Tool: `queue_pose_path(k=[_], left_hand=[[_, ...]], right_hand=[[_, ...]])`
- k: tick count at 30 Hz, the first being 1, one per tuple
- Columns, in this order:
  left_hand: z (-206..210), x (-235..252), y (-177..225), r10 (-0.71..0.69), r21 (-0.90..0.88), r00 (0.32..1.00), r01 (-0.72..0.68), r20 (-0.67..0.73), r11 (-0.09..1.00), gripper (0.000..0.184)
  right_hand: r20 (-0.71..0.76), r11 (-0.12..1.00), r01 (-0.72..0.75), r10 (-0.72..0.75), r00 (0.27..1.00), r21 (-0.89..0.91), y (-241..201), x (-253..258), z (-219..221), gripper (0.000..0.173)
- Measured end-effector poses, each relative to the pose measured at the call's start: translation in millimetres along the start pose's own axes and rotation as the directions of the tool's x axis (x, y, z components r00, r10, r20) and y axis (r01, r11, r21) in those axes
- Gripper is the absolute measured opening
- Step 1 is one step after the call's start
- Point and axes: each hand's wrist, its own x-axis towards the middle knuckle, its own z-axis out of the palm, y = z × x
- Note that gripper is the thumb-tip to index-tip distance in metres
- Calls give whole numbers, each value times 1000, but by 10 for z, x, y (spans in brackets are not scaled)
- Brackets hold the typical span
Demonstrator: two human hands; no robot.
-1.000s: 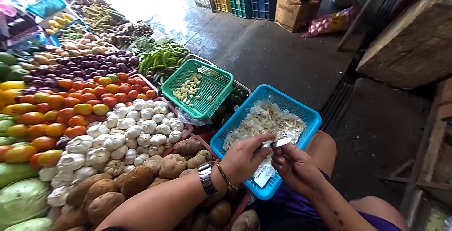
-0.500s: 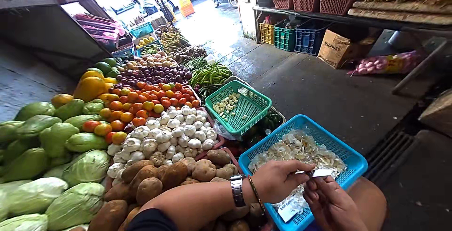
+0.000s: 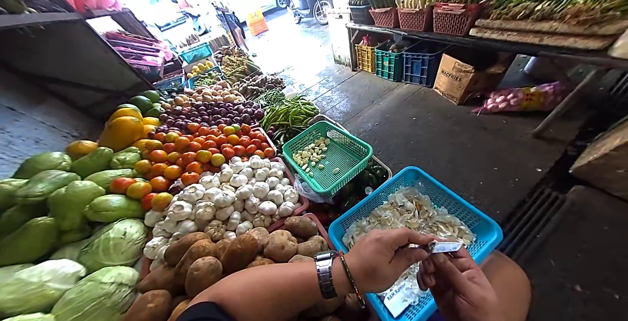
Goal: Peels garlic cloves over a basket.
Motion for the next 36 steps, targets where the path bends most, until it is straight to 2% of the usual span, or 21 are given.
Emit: queue_pose_path(k=[4,10,13,15,17,19,20,21,22,25,27,28,30,33,36], left_hand=[[1,-1,50,1,-43,1000,-1,18,999,27],[-10,15,86,23,-77,999,-19,49,997,27],[-15,-3,101,7,-81,999,-3,51,997,25],[-28,3,91,34,-84,998,-31,44,996,24],[-51,11,66,67,-76,997,-64,39,995,24],[-91,18,57,67,-55,996,-64,61,996,25],[-105,19,64,56,-51,996,-53,73,997,25],[-112,25,75,41,-56,996,-36,79,998,25],[-121,37,85,24,-65,996,-18,81,998,25],[-129,41,111,-16,-76,998,21,57,997,24],[-122,36,92,-13,-60,999,15,34,998,24],[-123,34,76,-9,-49,1000,10,27,999,24],[-145,38,54,-4,-34,1000,5,30,999,25],[-202,52,60,-7,-54,998,11,69,998,24],[-216,63,77,40,-96,997,-34,67,995,24]], right_hand=[[49,996,67,-64,997,-58,-4,-29,-12,16],[77,946,253,-242,967,-202,53,-52,4,18],[78,935,265,-253,964,-235,75,-64,20,18],[87,970,192,-180,980,-150,40,-69,31,17],[97,1000,4,-3,995,-5,-51,-66,38,14],[138,971,-204,187,973,121,-129,-37,13,13],[151,954,-252,228,962,165,-135,-27,-2,13],[137,958,-236,215,967,165,-127,-29,5,13],[99,980,-160,148,984,115,-104,-27,34,11],[17,984,129,-128,992,-123,18,-19,135,14],[4,958,208,-211,977,-198,74,-2,164,17],[-3,959,204,-209,978,-197,84,1,176,17],[-30,988,99,-103,994,-115,54,-6,199,13],[-12,988,-140,141,990,73,-87,1,192,9],[185,846,-406,363,913,345,-188,32,120,14]])
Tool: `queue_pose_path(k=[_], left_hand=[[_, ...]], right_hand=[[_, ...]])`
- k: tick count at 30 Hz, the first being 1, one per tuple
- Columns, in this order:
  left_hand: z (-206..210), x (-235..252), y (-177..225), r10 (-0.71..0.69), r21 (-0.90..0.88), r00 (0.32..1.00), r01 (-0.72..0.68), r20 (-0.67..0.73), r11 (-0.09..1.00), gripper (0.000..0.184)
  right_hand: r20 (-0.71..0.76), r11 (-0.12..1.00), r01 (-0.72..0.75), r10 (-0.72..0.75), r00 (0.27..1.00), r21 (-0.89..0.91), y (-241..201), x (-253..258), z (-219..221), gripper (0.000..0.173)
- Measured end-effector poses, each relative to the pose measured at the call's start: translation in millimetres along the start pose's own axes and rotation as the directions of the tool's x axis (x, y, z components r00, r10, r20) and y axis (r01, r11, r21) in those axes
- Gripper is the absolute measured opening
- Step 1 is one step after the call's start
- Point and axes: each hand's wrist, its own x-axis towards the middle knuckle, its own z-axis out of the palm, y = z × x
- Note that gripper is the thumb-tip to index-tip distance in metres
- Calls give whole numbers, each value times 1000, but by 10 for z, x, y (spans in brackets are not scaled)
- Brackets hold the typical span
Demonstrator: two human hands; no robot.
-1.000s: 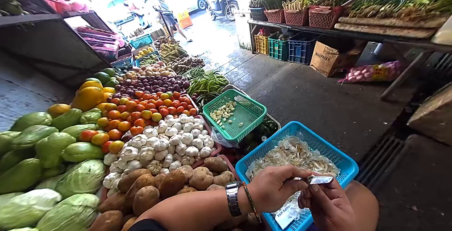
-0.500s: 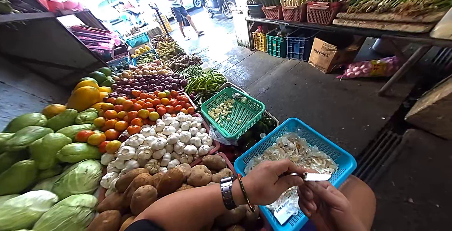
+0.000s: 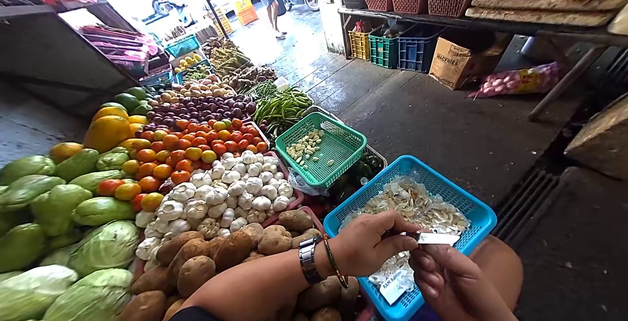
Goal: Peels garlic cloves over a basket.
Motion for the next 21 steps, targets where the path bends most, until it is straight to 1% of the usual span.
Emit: queue_pose_path(k=[1,2,3,4,5,6,8,10,11,12,15,18,21], left_hand=[[-2,3,0,13,-11,1000,-13,-2,1000,24],[-11,5,-1,10,-23,1000,-10,2,1000,23],[-24,8,-1,-7,-39,1000,7,14,999,23],[-41,9,5,-35,-59,999,36,31,998,23],[-54,9,10,-63,-77,997,67,52,995,22],[-57,11,9,-86,-87,994,92,66,992,22],[-49,17,6,-121,-90,989,128,79,988,21],[-25,16,-6,-136,-95,988,142,72,985,21],[-16,19,-9,-136,-96,988,142,68,985,20],[-7,20,-16,-124,-96,990,130,62,987,20],[8,16,-21,-74,-98,997,78,39,992,19],[8,6,-12,-80,-134,996,86,50,987,21],[31,6,-21,-96,-155,993,105,62,982,24]], right_hand=[[30,998,-31,29,999,57,12,-1,8,15],[10,999,11,-11,1000,39,54,-1,32,14],[-28,991,116,-118,993,-60,114,7,52,11],[-45,952,236,-249,967,-195,175,21,49,8],[-30,888,327,-355,934,-324,212,33,25,8],[-8,821,380,-423,906,-426,223,38,-2,12],[10,715,412,-493,870,-565,206,36,-13,17],[5,652,399,-518,855,-644,187,12,0,18],[8,642,394,-517,856,-658,174,8,-5,18],[10,659,388,-500,866,-644,156,8,-18,17],[36,773,361,-402,915,-522,98,21,-72,17],[50,864,307,-313,948,-398,54,18,-100,16],[16,939,211,-214,977,-272,1,-2,-106,12]])
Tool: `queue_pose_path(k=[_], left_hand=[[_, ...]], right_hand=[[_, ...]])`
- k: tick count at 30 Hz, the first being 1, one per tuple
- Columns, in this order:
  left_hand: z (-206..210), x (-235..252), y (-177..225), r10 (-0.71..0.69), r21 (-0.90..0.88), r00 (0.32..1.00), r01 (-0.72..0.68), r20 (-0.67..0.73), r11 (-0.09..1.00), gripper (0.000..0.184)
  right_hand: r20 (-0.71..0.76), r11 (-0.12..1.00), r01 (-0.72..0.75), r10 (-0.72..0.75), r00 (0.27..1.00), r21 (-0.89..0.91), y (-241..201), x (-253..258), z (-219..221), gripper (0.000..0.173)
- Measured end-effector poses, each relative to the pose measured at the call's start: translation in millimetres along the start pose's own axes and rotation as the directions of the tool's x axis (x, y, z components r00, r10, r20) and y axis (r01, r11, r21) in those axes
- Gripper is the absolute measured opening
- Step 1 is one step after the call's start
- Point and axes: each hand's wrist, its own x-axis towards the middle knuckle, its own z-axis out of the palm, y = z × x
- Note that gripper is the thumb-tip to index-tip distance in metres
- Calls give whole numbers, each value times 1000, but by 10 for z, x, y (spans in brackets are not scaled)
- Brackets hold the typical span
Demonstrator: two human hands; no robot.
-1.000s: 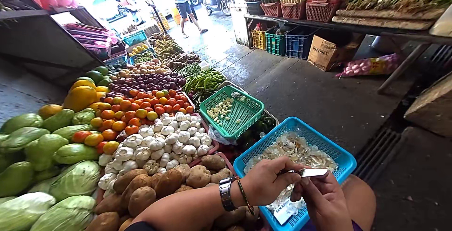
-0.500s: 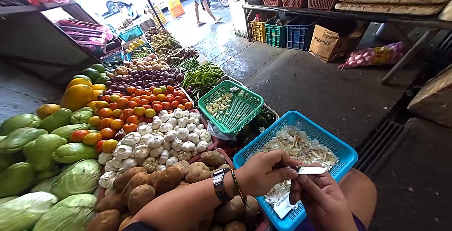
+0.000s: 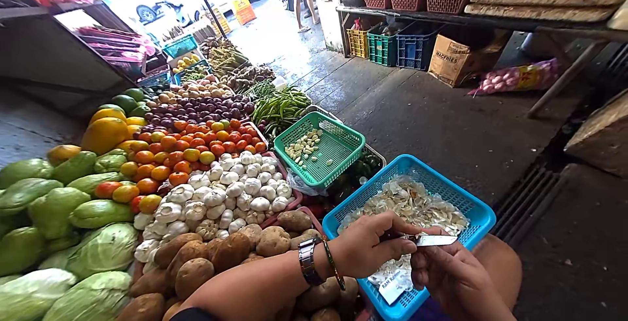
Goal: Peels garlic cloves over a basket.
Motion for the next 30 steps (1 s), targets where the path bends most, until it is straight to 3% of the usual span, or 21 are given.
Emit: queue_pose_path(k=[3,7,10,13,16,20,24,27,30], left_hand=[[4,-1,0,-14,-34,1000,15,18,999,23],[9,10,42,-112,-73,993,114,24,991,22],[53,10,56,-150,-107,989,147,-20,983,19],[99,-3,55,-104,-97,989,94,-102,991,15],[82,-2,42,-82,-100,986,67,-146,993,14],[66,6,29,-103,-186,981,72,-164,980,13],[66,27,-9,-184,-218,973,152,-137,964,14],[95,25,-12,-194,-200,977,173,-88,964,12],[120,13,1,-189,-193,977,169,-94,967,11]], right_hand=[[23,998,-48,47,999,51,-23,-14,-25,14],[-35,999,-29,28,999,-26,-34,-19,-12,11],[-100,982,78,-96,990,-174,0,-18,57,10],[-96,930,198,-238,966,-311,95,-19,134,13],[-69,910,252,-289,955,-329,191,-10,175,14],[-13,969,160,-166,986,-188,118,58,94,11],[-30,999,6,-7,1000,-51,45,69,-28,19],[-97,996,2,-11,995,-85,62,50,-71,27],[-123,992,28,-43,992,-122,90,53,-57,16]])
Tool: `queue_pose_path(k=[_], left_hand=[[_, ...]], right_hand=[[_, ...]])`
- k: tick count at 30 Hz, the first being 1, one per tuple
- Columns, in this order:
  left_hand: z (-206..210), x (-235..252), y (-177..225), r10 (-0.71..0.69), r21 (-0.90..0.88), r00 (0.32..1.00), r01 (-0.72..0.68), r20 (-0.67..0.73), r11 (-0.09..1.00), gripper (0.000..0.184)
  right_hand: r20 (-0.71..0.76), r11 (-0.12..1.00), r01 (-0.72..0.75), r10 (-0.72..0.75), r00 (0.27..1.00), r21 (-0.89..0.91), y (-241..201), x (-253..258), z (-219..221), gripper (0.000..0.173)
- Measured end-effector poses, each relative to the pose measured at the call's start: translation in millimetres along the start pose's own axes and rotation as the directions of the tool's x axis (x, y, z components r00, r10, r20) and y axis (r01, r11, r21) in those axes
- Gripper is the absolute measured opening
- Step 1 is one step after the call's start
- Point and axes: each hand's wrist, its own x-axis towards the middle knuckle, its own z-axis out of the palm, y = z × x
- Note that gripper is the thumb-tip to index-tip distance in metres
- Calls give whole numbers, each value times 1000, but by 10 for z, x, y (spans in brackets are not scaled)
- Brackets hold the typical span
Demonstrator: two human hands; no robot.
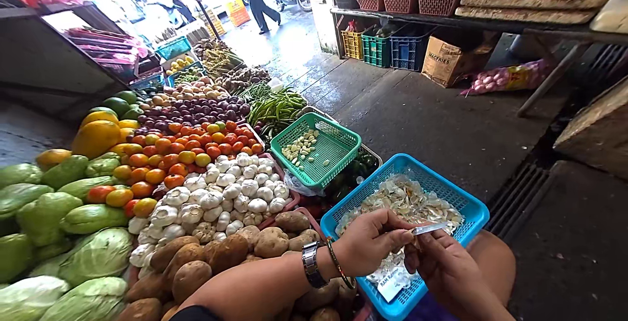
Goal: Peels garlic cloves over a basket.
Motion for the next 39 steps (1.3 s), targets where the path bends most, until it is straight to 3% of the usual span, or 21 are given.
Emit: queue_pose_path(k=[3,6,8,10,13,16,19,23,26,28,30,39], left_hand=[[-7,20,-14,2,34,995,2,-95,999,14],[-86,86,-20,-110,-56,956,98,-272,994,17],[-140,127,-41,-213,-150,919,171,-333,974,18],[-158,143,-74,-311,-145,890,278,-333,950,23],[-178,151,-122,-403,14,868,425,-290,905,34],[-136,132,-183,-421,128,872,461,-248,878,34],[-100,127,-189,-394,87,894,419,-213,904,24],[-11,54,-178,-235,23,949,245,-209,969,16],[34,-4,-170,-20,116,994,32,-110,993,35],[46,-34,-166,67,270,997,-54,-40,961,46],[57,-44,-196,122,362,992,-114,-1,925,45],[59,-39,-241,272,439,962,-244,-1,865,33]], right_hand=[[154,1000,3,-4,988,4,-9,0,-64,14],[345,998,-55,50,937,5,-33,-47,-150,34],[389,998,-70,67,919,-5,-43,-78,-212,41],[303,999,-26,33,952,-29,-39,-70,-253,35],[115,998,19,-11,993,-65,-102,9,-235,15],[-40,989,-57,63,997,136,-196,-8,-219,13],[-67,936,-103,133,989,337,-197,-15,-292,18],[-44,914,-126,154,987,387,-131,-19,-292,19],[-36,918,-117,141,989,379,-113,-13,-245,18],[-29,929,-98,116,993,357,-89,-19,-219,19],[-15,933,-90,102,995,350,-73,-34,-187,19],[-16,906,-119,137,990,406,-40,-65,-126,17]])
